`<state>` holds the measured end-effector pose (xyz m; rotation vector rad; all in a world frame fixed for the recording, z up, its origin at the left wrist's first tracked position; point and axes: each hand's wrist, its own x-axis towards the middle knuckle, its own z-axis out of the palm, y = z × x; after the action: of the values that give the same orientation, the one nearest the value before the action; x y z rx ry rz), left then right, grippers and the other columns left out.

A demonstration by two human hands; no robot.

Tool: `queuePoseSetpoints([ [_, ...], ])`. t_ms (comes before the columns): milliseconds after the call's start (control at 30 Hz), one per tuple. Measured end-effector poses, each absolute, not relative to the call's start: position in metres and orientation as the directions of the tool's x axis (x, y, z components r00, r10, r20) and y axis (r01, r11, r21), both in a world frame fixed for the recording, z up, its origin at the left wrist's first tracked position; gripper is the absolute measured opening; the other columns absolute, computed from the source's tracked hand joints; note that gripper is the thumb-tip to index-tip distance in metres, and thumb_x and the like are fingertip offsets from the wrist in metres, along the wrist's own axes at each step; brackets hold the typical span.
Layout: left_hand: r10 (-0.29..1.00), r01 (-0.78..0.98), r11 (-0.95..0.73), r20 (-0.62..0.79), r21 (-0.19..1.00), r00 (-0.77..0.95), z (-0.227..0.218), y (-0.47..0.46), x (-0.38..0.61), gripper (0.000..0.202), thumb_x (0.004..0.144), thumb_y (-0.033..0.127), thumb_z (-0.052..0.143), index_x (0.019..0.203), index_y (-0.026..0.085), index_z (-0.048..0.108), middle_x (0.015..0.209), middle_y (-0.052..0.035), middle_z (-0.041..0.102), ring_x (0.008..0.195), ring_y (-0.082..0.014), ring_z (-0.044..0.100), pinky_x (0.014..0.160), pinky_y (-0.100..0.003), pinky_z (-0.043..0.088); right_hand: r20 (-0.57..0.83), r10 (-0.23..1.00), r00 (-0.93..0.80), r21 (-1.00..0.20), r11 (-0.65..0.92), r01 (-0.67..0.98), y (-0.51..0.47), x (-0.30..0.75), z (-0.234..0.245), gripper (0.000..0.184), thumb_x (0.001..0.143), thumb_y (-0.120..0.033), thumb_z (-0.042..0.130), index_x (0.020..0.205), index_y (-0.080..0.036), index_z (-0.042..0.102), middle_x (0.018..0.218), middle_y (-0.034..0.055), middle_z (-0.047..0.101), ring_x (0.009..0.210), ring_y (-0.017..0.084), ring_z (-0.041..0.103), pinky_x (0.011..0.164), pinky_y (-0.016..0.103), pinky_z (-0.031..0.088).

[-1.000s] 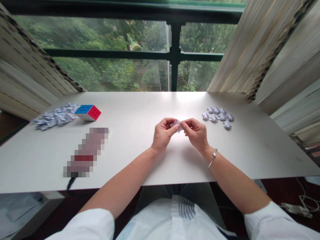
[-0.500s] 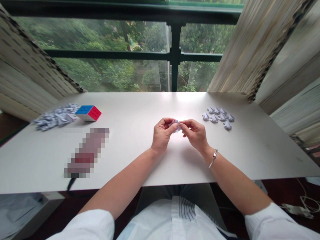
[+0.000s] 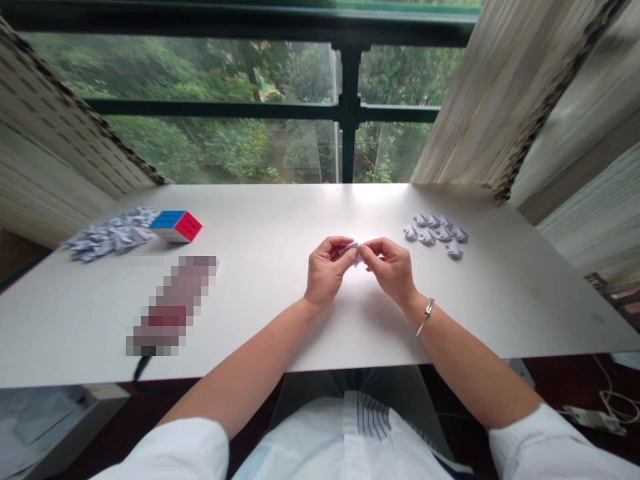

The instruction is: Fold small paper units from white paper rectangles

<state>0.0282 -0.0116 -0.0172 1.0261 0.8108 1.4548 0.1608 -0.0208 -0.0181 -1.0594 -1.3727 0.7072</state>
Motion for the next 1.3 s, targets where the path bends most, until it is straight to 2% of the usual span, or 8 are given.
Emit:
queuePoseSetpoints([
  [333,0.997,-0.483,-0.039,0.063,0.875,0.034,-0.017,-0.011,0.031,0.024,0.062,0.027,0.084,0.081,0.018,0.071,0.079,0.0002,0.070,0.073,-0.0117,0.064,0.073,-0.028,0.051,0.324,0.936,0.137,-0.945,0.327,-0.001,-0.023,0.156,-0.013,0.027,0.079,-0.044,0.069,0.079,-0.018,0.066,0.070,0.0011,0.066,0.061,0.013,0.060,0.051,0.026,0.057],
  [433,0.996,-0.480,-0.048,0.077,0.876,0.040,-0.017,-0.011,0.031,0.024,0.063,0.027,0.083,0.081,0.018,0.069,0.078,0.0001,0.069,0.071,-0.0115,0.063,0.072,-0.027,0.051,0.339,0.932,0.129,-0.940,0.341,0.009,-0.022,0.156,-0.015,0.027,0.082,-0.045,0.066,0.080,-0.018,0.063,0.070,0.0005,0.063,0.061,0.012,0.059,0.052,0.025,0.056],
  [600,0.982,-0.316,-0.172,0.188,0.933,0.022,-0.018,-0.015,0.029,0.027,0.069,0.031,0.080,0.087,0.017,0.066,0.081,-0.0015,0.068,0.072,-0.0125,0.063,0.071,-0.027,0.052,0.406,0.910,0.083,-0.909,0.393,0.138,-0.021,0.156,-0.022,0.025,0.089,-0.043,0.058,0.083,-0.019,0.059,0.073,0.0007,0.060,0.061,0.012,0.057,0.055,0.025,0.055],
  [700,0.975,-0.270,-0.213,0.224,0.939,0.009,-0.017,-0.017,0.028,0.026,0.072,0.032,0.077,0.090,0.018,0.064,0.084,-0.0021,0.067,0.073,-0.0129,0.063,0.070,-0.027,0.051,0.398,0.916,0.048,-0.912,0.389,0.133,-0.021,0.154,-0.024,0.025,0.090,-0.044,0.057,0.084,-0.020,0.056,0.073,0.0002,0.058,0.062,0.011,0.056,0.056,0.025,0.055],
  [933,0.968,-0.300,-0.251,0.246,0.921,-0.054,-0.015,-0.013,0.027,0.027,0.071,0.029,0.078,0.089,0.017,0.063,0.081,-0.0017,0.066,0.071,-0.0120,0.063,0.070,-0.027,0.051,0.316,0.949,0.020,-0.948,0.317,-0.038,-0.024,0.152,-0.018,0.028,0.085,-0.046,0.062,0.089,-0.019,0.060,0.078,0.0006,0.062,0.068,0.013,0.060,0.053,0.024,0.057],
  [1100,0.966,-0.315,-0.254,0.254,0.914,-0.042,-0.016,-0.012,0.025,0.028,0.071,0.029,0.079,0.090,0.017,0.063,0.080,-0.0012,0.066,0.070,-0.0113,0.062,0.070,-0.026,0.051,0.331,0.943,0.038,-0.943,0.332,-0.007,-0.025,0.154,-0.015,0.027,0.081,-0.044,0.068,0.088,-0.018,0.062,0.079,0.0013,0.064,0.070,0.013,0.060,0.054,0.025,0.057],
  [1300,0.973,-0.336,-0.200,0.226,0.920,0.040,-0.014,-0.014,0.025,0.033,0.067,0.024,0.081,0.093,0.017,0.063,0.087,-0.0016,0.066,0.078,-0.0122,0.064,0.076,-0.026,0.052,0.347,0.936,0.056,-0.938,0.346,0.016,-0.021,0.159,-0.018,0.026,0.084,-0.044,0.065,0.085,-0.019,0.059,0.075,-0.0007,0.061,0.064,0.011,0.058,0.053,0.024,0.054],
])
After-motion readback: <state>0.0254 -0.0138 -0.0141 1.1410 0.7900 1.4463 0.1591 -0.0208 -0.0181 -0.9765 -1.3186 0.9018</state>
